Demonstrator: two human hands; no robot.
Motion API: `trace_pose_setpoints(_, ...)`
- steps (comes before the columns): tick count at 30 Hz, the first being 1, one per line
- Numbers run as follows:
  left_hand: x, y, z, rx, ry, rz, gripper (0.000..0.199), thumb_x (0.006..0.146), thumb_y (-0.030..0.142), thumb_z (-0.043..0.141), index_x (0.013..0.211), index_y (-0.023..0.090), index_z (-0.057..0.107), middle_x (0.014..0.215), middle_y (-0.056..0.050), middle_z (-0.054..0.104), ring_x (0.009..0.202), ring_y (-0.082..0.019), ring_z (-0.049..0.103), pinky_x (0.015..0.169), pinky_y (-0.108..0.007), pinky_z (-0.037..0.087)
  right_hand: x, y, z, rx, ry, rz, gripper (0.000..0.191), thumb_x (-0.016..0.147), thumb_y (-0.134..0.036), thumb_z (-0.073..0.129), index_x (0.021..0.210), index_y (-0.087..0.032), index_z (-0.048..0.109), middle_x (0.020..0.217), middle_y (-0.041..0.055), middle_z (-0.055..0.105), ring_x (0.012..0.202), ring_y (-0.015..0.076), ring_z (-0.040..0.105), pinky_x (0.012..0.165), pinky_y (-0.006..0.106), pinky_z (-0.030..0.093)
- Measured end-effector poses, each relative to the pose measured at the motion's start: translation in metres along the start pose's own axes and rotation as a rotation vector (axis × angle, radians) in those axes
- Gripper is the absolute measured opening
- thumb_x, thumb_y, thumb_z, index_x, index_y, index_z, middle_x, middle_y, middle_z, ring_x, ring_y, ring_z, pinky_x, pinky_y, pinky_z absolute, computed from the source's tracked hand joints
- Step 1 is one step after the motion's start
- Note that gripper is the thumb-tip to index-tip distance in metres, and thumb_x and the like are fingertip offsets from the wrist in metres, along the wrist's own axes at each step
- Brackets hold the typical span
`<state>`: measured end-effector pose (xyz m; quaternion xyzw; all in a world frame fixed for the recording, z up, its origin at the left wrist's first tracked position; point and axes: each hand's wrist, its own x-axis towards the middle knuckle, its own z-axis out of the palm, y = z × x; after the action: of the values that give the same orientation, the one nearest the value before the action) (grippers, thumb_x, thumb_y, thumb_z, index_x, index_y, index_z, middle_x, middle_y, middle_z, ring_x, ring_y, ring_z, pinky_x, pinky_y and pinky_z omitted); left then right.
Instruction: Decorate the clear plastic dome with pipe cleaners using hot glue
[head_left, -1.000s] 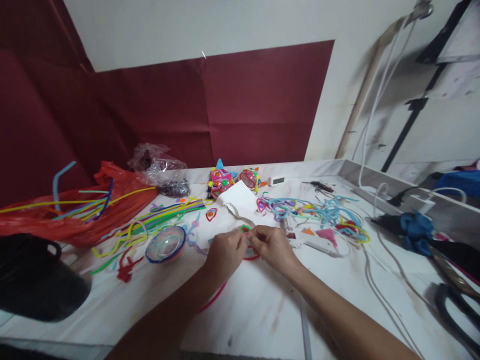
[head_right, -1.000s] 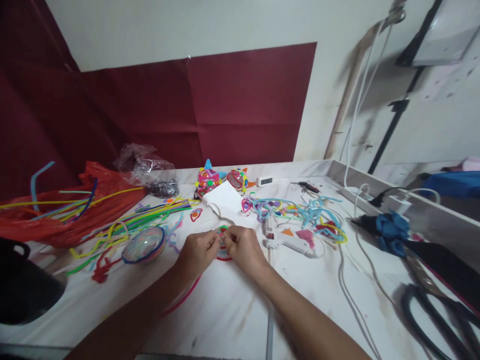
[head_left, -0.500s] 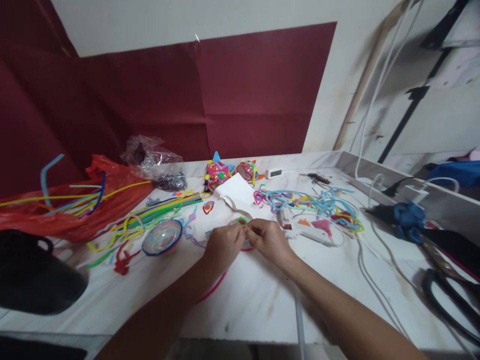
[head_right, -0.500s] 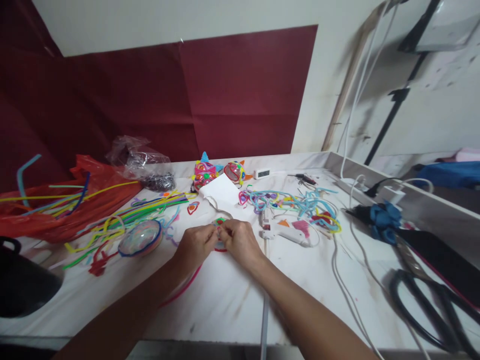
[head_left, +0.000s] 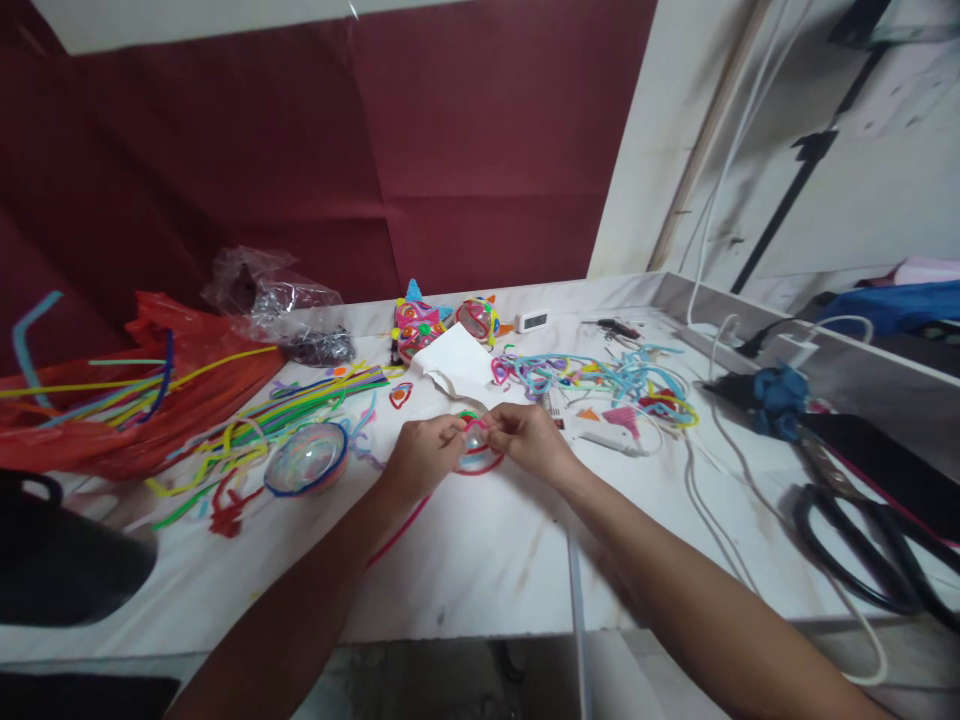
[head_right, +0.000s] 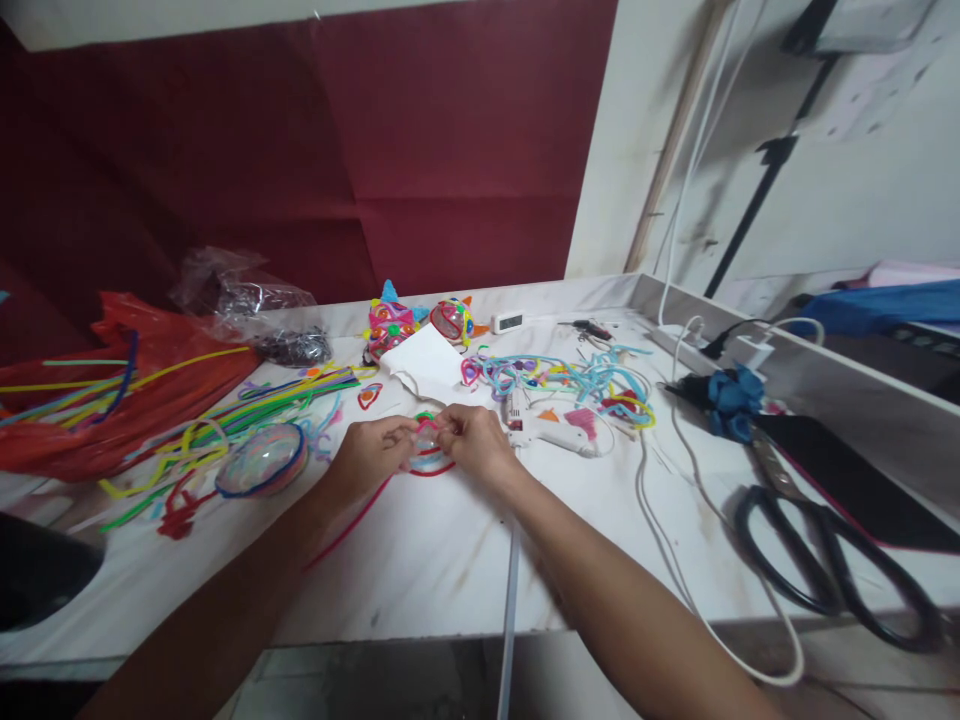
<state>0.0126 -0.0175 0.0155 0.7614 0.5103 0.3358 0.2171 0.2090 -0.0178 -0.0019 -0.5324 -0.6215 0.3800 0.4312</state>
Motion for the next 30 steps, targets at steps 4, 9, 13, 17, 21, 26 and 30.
trace_pose_setpoints(4, 0.004, 0.005, -0.011, -0.2, -0.135, -0.201, 0.017, 0.076, 0.014, 0.066, 0.086, 0.022, 0.077, 0.058, 0.004, 0.074, 0.056, -0.018, 0.074, 0.056, -0.023, 0.058, 0.002, -0.002, -0.006, 0.145, -0.01, 0.072, 0.002, 0.077, -0.019, 0.075, 0.074, -0.02, 0.074, 0.057, -0.0042, 0.065, 0.054, 0.0131, 0.051, 0.056, 0.026, 0.038)
trace_pose_setpoints(9, 0.005, 0.011, -0.014, -0.236, -0.126, -0.286, 0.012, 0.077, 0.011, 0.066, 0.078, 0.021, 0.074, 0.053, 0.004, 0.071, 0.053, -0.018, 0.074, 0.054, -0.024, 0.058, 0.002, -0.007, -0.012, 0.272, -0.113, 0.104, 0.006, 0.076, -0.024, 0.074, 0.076, -0.019, 0.075, 0.056, -0.0021, 0.067, 0.05, 0.0125, 0.05, 0.051, 0.025, 0.036)
trace_pose_setpoints(13, 0.005, 0.012, -0.013, -0.154, -0.123, -0.287, 0.011, 0.078, 0.013, 0.066, 0.076, 0.02, 0.074, 0.051, 0.004, 0.069, 0.051, -0.017, 0.071, 0.054, -0.024, 0.055, 0.008, -0.005, -0.011, 0.213, -0.12, 0.069, 0.004, 0.071, -0.019, 0.073, 0.072, -0.017, 0.076, 0.055, -0.0017, 0.068, 0.049, 0.0104, 0.045, 0.05, 0.024, 0.036)
trace_pose_setpoints(17, 0.006, 0.006, -0.013, -0.012, -0.109, -0.187, 0.009, 0.077, 0.016, 0.068, 0.07, 0.02, 0.074, 0.055, 0.005, 0.07, 0.056, -0.015, 0.069, 0.06, -0.023, 0.05, 0.018, 0.001, -0.007, 0.18, -0.121, 0.037, 0.008, 0.065, -0.015, 0.074, 0.071, -0.017, 0.079, 0.055, -0.0032, 0.067, 0.049, 0.0101, 0.046, 0.051, 0.023, 0.037)
trace_pose_setpoints(21, 0.007, -0.001, -0.012, 0.032, -0.126, -0.166, 0.009, 0.076, 0.02, 0.068, 0.071, 0.02, 0.075, 0.056, 0.004, 0.068, 0.054, -0.014, 0.062, 0.056, -0.024, 0.044, 0.025, 0.007, -0.004, 0.157, -0.09, 0.016, 0.006, 0.066, -0.016, 0.078, 0.071, -0.017, 0.081, 0.057, -0.0039, 0.068, 0.055, 0.0115, 0.055, 0.059, 0.023, 0.043)
trace_pose_setpoints(26, 0.007, -0.004, -0.012, 0.054, -0.162, -0.179, 0.01, 0.075, 0.019, 0.066, 0.07, 0.02, 0.075, 0.053, 0.005, 0.064, 0.051, -0.014, 0.057, 0.056, -0.025, 0.041, 0.031, 0.015, -0.001, 0.118, -0.061, -0.018, 0.01, 0.067, -0.014, 0.078, 0.073, -0.019, 0.083, 0.056, -0.0063, 0.066, 0.057, 0.012, 0.057, 0.062, 0.023, 0.044)
trace_pose_setpoints(30, 0.007, -0.005, -0.012, 0.072, -0.182, -0.162, 0.012, 0.076, 0.018, 0.065, 0.067, 0.02, 0.073, 0.05, 0.006, 0.061, 0.05, -0.013, 0.053, 0.056, -0.024, 0.039, 0.03, 0.018, 0.001, 0.096, -0.054, -0.044, 0.013, 0.069, -0.013, 0.075, 0.076, -0.019, 0.083, 0.058, -0.0057, 0.069, 0.057, 0.0132, 0.06, 0.063, 0.024, 0.047)
